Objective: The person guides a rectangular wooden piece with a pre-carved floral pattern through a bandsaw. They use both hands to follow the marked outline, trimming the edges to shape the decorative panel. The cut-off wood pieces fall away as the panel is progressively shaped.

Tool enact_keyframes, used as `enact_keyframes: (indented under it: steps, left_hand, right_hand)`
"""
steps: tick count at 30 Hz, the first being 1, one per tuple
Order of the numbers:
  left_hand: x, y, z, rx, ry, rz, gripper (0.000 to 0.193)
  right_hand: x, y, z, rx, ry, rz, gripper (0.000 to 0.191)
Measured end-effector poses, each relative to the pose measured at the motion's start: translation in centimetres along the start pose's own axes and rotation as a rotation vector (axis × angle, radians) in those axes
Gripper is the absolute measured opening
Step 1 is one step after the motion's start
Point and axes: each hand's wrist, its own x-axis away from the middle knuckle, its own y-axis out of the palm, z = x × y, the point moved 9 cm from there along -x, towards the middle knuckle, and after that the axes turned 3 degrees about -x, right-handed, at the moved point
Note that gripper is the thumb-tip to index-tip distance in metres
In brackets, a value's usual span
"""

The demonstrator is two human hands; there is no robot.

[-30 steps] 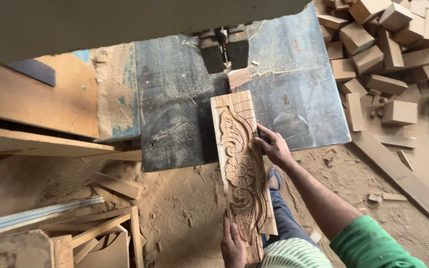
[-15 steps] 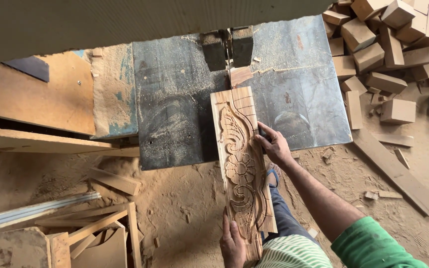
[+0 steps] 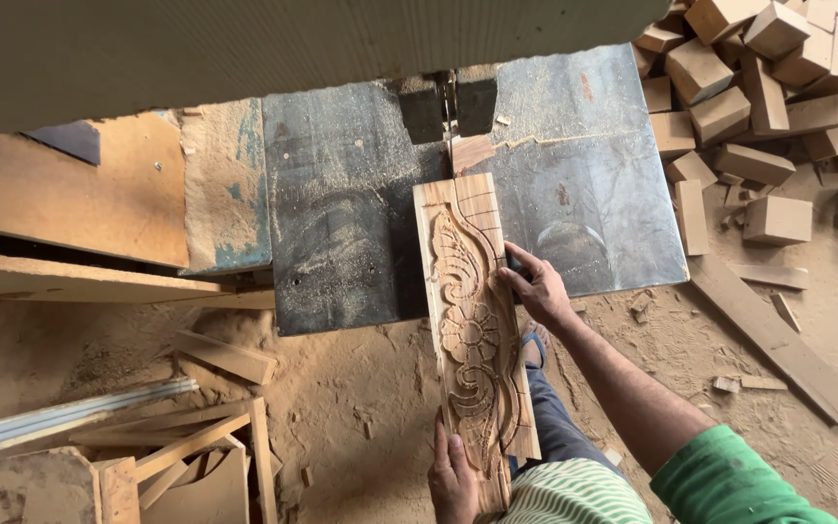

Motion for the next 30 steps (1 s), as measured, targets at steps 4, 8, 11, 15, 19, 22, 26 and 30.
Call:
enact_keyframes:
  steps: [4, 8, 11, 15, 19, 22, 26, 30]
  left_hand:
    - [-0.2, 0.2, -0.1, 0.014, 0.031, -0.005, 0.063]
    - [-0.4, 0.2, 0.0, -0.045, 0.063, 0.020, 0.063]
    - [-0.5, 0.6, 0.1, -0.024, 0.049, 0.011, 0.063]
    - [-0.3, 1.0, 0.5, 0.012, 0.018, -0.011, 0.064]
    - [-0.3, 0.8, 1.3, 0.004, 0.046, -0.006, 0.063]
    - [-0.2, 0.7, 1.7, 0.024, 0.069, 0.000, 0.063]
    - [-0.1, 0.7, 2.2, 0.026, 0.081, 0.006, 0.064]
    - [-0.3, 0.8, 2.3, 0.010, 0.044, -0.012, 0.065]
  right_hand:
    - [-0.2, 0.1, 0.4, 0.018, 0.020, -0.002, 0.055]
    - [-0.2, 0.2, 1.2, 0.036, 0.085, -0.032, 0.060]
    - [-0.2, -0.1, 1.1, 0.093, 0.066, -0.030, 0.062]
    - [-0.1, -0.3, 0.9, 0.055, 0.040, -0.048, 0.064]
    - [-0.1, -0.3, 1.0, 0.035, 0.046, -0.062, 0.066]
    - [0.0, -0.3, 1.0, 0.040, 0.034, -0.063, 0.066]
    - [-0.1, -0.3, 1.2, 0.037, 0.051, -0.060, 0.065]
    - [-0.1, -0.5, 1.2, 0.055, 0.047, -0.062, 0.063]
